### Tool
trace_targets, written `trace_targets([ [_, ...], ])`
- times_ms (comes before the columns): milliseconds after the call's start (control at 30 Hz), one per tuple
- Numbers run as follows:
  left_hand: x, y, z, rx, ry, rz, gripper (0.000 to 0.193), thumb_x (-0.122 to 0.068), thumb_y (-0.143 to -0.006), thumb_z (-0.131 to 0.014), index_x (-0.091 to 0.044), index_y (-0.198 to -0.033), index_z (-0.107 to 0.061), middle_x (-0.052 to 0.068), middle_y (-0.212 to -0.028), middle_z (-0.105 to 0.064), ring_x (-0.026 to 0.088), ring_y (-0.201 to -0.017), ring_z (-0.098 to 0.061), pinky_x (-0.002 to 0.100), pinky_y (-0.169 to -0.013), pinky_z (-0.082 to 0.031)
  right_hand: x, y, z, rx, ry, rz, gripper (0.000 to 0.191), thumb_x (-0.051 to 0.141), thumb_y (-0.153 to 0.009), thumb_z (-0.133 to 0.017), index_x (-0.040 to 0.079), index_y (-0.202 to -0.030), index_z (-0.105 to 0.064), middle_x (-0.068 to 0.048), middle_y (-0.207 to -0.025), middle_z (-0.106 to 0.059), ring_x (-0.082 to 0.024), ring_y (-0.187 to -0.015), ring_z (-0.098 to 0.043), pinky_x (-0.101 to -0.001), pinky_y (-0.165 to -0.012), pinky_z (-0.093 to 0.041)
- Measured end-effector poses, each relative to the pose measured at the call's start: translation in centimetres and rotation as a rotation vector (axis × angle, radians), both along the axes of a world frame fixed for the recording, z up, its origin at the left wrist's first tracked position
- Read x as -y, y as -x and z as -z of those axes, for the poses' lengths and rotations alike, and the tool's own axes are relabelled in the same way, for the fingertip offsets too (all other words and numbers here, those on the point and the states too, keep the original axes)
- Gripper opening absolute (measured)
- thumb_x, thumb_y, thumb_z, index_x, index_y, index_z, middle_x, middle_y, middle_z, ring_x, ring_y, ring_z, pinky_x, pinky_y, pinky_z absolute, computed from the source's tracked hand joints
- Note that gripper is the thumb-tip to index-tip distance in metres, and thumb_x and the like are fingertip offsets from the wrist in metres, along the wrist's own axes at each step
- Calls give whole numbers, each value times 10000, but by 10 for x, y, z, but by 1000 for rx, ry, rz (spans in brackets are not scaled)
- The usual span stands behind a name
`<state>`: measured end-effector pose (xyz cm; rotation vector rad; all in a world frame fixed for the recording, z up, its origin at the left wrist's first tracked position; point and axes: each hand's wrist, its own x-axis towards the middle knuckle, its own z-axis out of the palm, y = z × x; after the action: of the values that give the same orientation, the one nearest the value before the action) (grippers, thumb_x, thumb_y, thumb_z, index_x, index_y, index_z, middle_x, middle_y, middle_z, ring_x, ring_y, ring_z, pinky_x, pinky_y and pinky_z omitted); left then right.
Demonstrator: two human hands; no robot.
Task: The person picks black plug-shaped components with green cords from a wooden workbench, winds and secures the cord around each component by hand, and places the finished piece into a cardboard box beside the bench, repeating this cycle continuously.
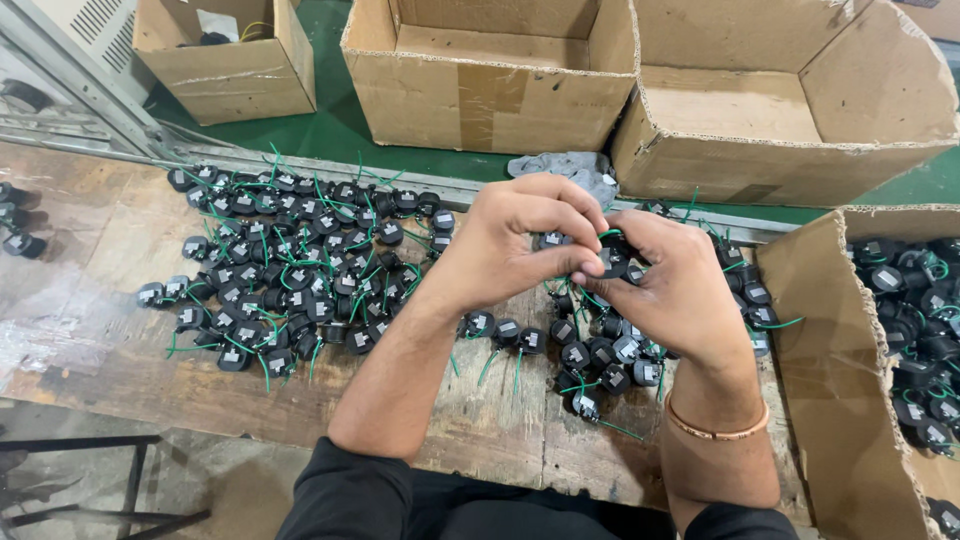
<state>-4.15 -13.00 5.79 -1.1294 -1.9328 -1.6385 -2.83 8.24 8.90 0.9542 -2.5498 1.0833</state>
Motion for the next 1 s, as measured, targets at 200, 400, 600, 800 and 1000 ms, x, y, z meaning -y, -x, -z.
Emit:
trace_targets([
  [200, -27, -7, 3, 174, -203, -88, 276, -53, -818, -874, -51, -841, -598, 36, -913, -662, 155, -898, -640, 296, -829, -538, 2, -5, 0, -145, -44, -12, 381, 35, -678, -806, -4, -1024, -652, -152, -986, -687, -369, -904, -682, -380, -734, -537],
  [400, -1, 2, -2, 49, -66, -64, 258, -111, -812, -882, -52, -895, -645, 55, -965, -669, 192, -948, -669, 311, -864, -540, -7, -12, -13, -118, 81, -85, 351, 6, -765, -831, 48, -1074, -670, -95, -1042, -735, -206, -930, -735, -313, -828, -557],
  [600, 20, 48, 37, 393, 628, -668, 462, -468, -806, -817, -99, -1068, -724, 116, -1009, -723, 328, -969, -689, 459, -820, -534, -13, -19, -27, 126, 556, 66, 466, -77, -830, -691, 26, -1266, -563, -53, -1097, -674, -94, -1007, -662, -222, -907, -561],
  [800, -27, 82, 114, 212, 743, -585, 792, -536, -691, -850, -97, -1306, -614, 223, -1229, -648, 453, -1144, -593, 557, -914, -507, -31, -14, -24, -95, 398, 29, 347, -141, -919, -707, -59, -1240, -605, -140, -1360, -584, -148, -1033, -680, -242, -913, -565],
  [1000, -27, 84, 130, 239, 910, -531, 379, -395, -731, -840, -177, -1032, -764, 145, -1076, -729, 368, -1031, -676, 485, -840, -552, -46, -7, -13, -90, 398, 1, 296, -141, -945, -724, -69, -1217, -631, -144, -1357, -608, -147, -1037, -691, -242, -917, -577],
])
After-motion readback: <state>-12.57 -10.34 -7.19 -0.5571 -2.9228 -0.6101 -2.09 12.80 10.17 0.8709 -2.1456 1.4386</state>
